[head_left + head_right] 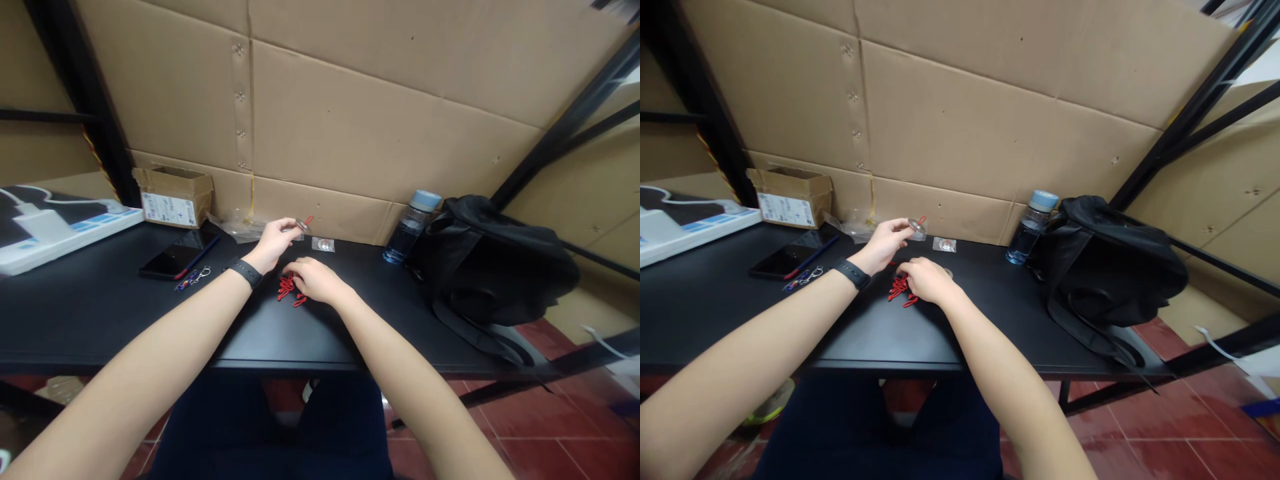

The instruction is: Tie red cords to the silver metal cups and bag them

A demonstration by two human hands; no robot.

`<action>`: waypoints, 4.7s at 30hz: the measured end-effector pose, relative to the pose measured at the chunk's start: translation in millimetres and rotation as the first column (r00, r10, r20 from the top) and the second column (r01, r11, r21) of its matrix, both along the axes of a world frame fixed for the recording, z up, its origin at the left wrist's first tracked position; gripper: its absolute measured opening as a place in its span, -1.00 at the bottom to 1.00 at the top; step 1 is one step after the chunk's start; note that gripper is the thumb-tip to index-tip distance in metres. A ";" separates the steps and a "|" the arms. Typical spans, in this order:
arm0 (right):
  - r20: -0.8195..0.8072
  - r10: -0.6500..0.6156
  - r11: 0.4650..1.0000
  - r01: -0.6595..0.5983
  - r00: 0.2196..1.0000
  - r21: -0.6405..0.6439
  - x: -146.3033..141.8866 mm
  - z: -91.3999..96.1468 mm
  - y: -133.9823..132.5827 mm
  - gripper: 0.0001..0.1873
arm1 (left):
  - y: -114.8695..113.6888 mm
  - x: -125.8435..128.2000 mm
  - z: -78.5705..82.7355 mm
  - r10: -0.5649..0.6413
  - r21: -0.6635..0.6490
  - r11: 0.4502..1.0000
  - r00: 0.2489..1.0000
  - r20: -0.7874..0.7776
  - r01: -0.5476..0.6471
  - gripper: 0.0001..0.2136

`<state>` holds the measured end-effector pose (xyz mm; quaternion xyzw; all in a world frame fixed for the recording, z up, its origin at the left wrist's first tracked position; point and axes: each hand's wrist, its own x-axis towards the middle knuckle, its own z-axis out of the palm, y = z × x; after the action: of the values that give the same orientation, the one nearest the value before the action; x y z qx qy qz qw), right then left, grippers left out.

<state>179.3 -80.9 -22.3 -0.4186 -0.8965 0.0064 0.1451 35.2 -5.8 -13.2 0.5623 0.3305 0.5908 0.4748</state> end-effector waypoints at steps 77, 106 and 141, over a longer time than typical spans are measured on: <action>-0.727 -0.154 0.984 0.038 0.669 -0.174 46.6 14.1 22.9 -0.80 | -2.1 2.1 -0.6 -0.064 0.085 0.993 0.972 -0.226 0.085 -0.88; -0.750 -0.138 0.963 -0.090 0.647 -0.255 36.4 7.2 22.1 -0.79 | 16.4 0.9 -19.1 0.012 0.288 0.955 0.955 -0.296 0.077 -0.82; -0.842 -0.196 0.976 0.016 0.503 -0.218 36.0 5.0 26.3 -0.79 | 13.6 3.7 -20.5 -0.109 0.236 0.950 0.927 -0.359 0.203 -0.79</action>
<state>215.2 -54.7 -17.3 -0.4263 -0.6747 0.2852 0.5308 38.9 7.8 -33.8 0.7401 0.2784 0.4836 0.3753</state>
